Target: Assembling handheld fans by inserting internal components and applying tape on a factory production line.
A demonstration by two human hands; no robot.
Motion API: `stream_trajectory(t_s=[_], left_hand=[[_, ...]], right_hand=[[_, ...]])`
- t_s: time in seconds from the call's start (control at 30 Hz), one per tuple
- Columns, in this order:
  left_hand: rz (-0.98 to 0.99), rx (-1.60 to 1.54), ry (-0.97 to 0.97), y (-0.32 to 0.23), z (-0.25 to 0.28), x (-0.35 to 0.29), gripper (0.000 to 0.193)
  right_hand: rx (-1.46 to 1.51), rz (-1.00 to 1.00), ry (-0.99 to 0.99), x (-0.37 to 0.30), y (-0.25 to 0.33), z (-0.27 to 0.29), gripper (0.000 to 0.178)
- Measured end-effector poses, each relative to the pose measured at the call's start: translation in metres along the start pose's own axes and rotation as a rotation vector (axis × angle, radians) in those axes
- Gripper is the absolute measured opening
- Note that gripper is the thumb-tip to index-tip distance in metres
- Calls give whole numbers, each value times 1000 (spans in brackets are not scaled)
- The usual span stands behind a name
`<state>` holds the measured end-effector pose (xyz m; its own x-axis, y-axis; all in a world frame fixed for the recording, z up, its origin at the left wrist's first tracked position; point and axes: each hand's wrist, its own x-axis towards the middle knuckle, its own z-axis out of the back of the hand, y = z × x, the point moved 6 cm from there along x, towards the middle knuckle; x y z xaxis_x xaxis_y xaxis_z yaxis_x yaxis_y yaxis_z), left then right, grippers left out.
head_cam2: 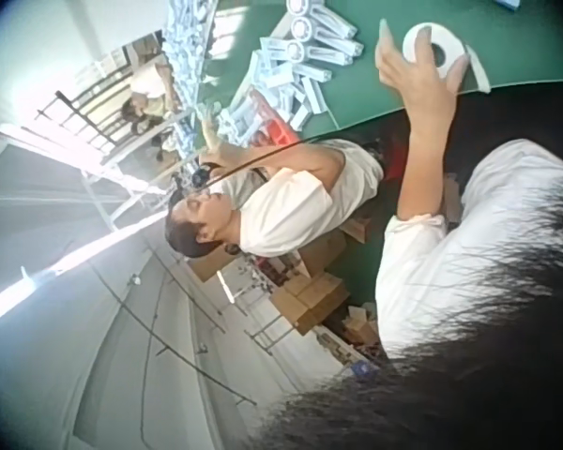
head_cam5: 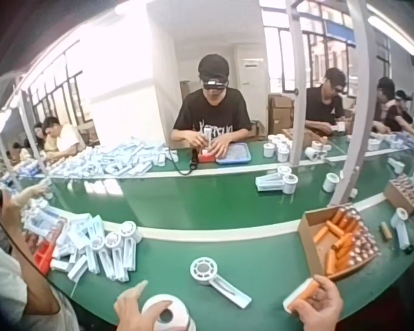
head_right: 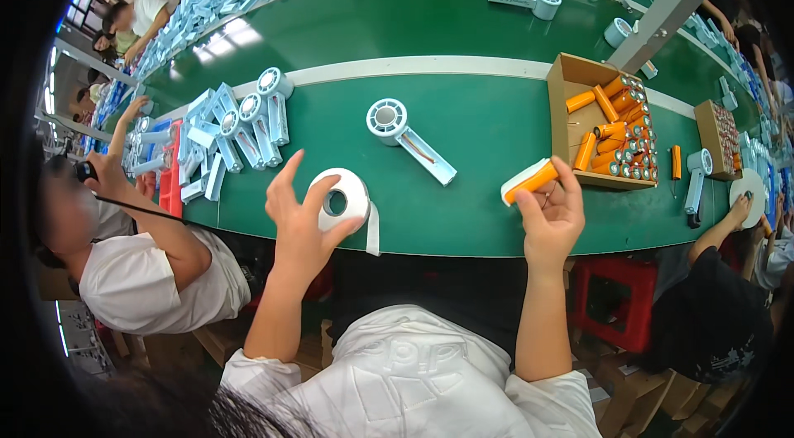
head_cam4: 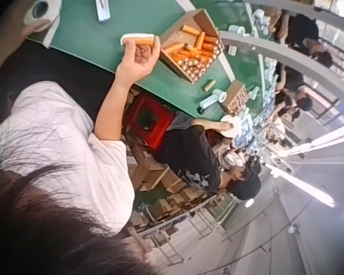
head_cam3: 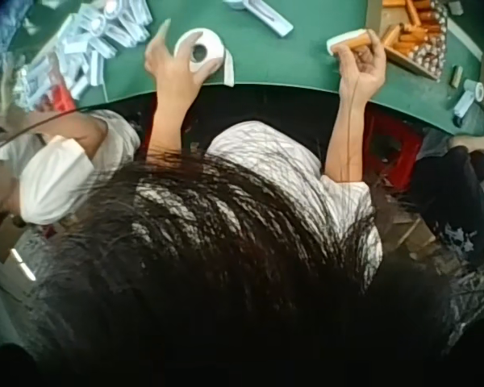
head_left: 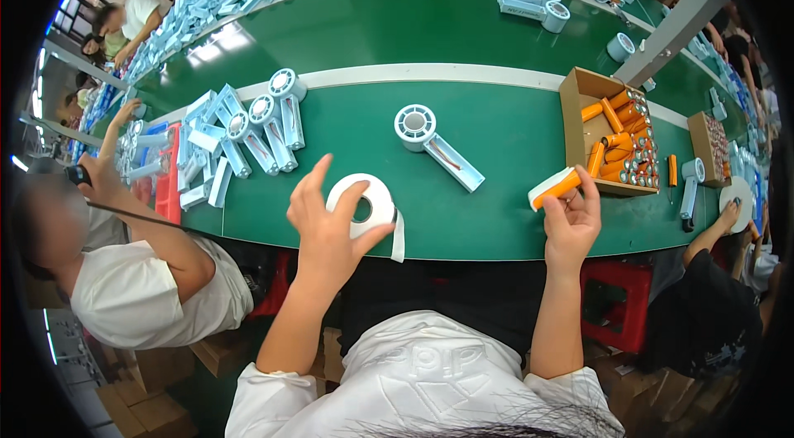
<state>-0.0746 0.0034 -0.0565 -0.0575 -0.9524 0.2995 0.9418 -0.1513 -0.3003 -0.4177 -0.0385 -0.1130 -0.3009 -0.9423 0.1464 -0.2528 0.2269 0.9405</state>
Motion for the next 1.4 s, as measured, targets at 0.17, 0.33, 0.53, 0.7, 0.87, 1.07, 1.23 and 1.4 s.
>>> stream_trajectory(t_s=[0.17,0.33,0.53,0.7,0.87,1.07,1.23,1.4], left_hand=[[-500,84,-64,-34,-10,66,42],[-689,300,-8,-52,-43,106,26],[-733,185,223,-54,-38,121,12],[-719,-137,346,-56,-44,115,9],[-739,-290,261,-54,-46,100,9],[-755,-265,202,-56,-48,97,9],[-777,-284,177,-53,-51,95,10],[-785,-359,129,-48,-56,96,6]], right_hand=[[101,-2,111,-8,-11,10,69],[182,8,179,-6,-9,3,69],[229,-63,157,-12,-12,16,68],[55,190,158,-13,2,9,66],[-325,648,334,-12,31,-23,63],[-575,859,532,-6,27,-53,54],[-712,917,540,-6,23,-63,42],[-874,865,584,-3,31,-77,41]])
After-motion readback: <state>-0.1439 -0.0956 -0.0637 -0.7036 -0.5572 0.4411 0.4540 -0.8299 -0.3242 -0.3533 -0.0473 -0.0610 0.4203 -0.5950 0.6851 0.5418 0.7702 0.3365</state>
